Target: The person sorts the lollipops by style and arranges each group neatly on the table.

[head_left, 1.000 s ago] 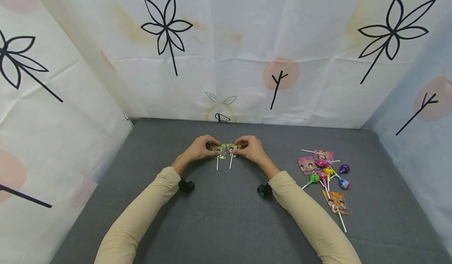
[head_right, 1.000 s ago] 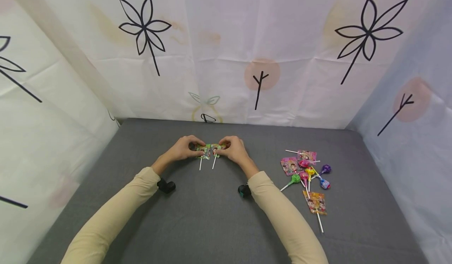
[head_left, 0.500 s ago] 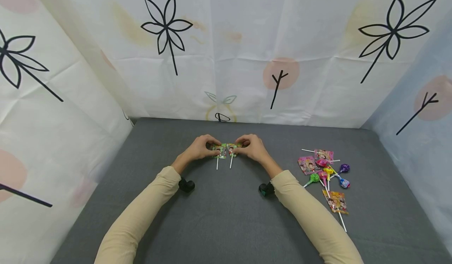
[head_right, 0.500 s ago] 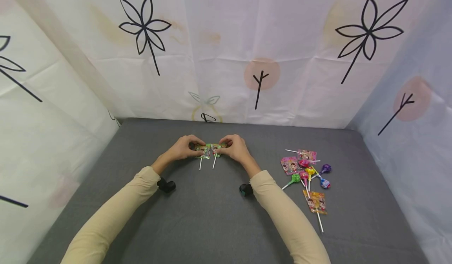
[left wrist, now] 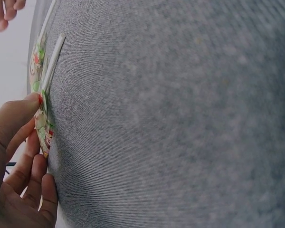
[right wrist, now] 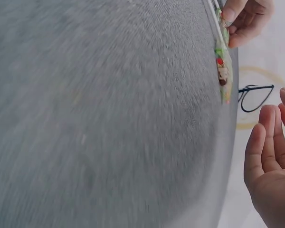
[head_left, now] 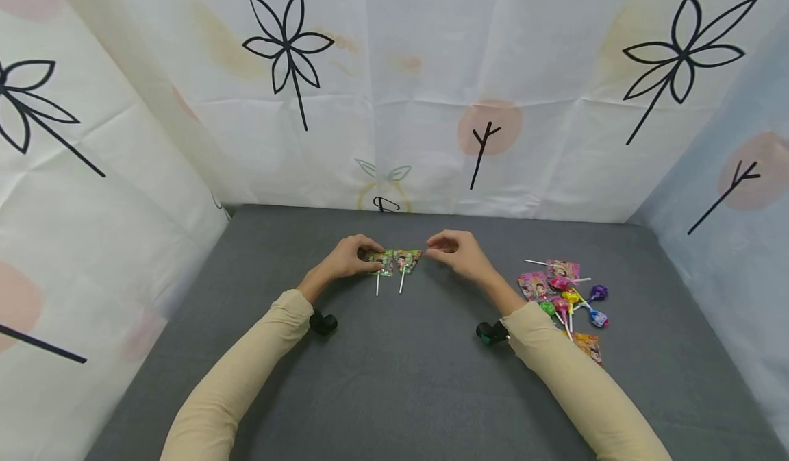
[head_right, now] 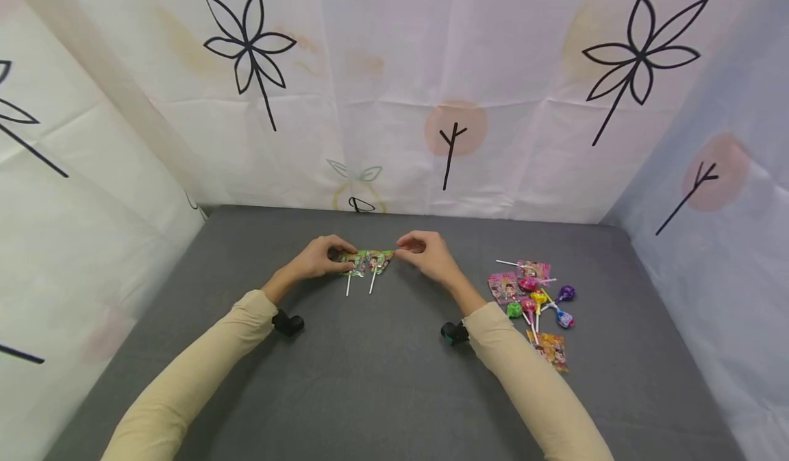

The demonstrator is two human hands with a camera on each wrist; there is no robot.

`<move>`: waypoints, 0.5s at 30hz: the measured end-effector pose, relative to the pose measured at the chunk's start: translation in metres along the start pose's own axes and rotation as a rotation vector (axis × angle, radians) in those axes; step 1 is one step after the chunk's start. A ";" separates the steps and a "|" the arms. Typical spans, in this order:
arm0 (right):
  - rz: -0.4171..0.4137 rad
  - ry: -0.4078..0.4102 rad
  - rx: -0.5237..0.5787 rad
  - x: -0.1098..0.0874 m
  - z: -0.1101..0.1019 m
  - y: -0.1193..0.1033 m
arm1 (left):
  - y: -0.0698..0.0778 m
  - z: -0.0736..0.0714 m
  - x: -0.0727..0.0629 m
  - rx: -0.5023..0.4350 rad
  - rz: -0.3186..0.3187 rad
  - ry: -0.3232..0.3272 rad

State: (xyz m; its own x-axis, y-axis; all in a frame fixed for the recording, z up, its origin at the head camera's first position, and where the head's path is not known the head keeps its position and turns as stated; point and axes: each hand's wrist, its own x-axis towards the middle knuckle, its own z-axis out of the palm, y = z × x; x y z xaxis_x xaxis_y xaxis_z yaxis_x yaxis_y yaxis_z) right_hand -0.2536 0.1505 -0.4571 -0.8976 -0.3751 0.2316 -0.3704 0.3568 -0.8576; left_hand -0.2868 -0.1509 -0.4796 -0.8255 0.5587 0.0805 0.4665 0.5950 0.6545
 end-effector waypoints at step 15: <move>0.039 -0.033 0.061 -0.051 -0.049 -0.015 | -0.001 0.001 0.000 0.009 0.018 0.008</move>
State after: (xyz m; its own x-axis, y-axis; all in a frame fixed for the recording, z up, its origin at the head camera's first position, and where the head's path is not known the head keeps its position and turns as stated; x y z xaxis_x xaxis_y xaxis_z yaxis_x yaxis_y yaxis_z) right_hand -0.2142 0.2062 -0.4338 -0.9022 -0.3905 0.1828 -0.3191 0.3195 -0.8922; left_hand -0.2869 -0.1511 -0.4806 -0.8191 0.5652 0.0980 0.4843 0.5899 0.6461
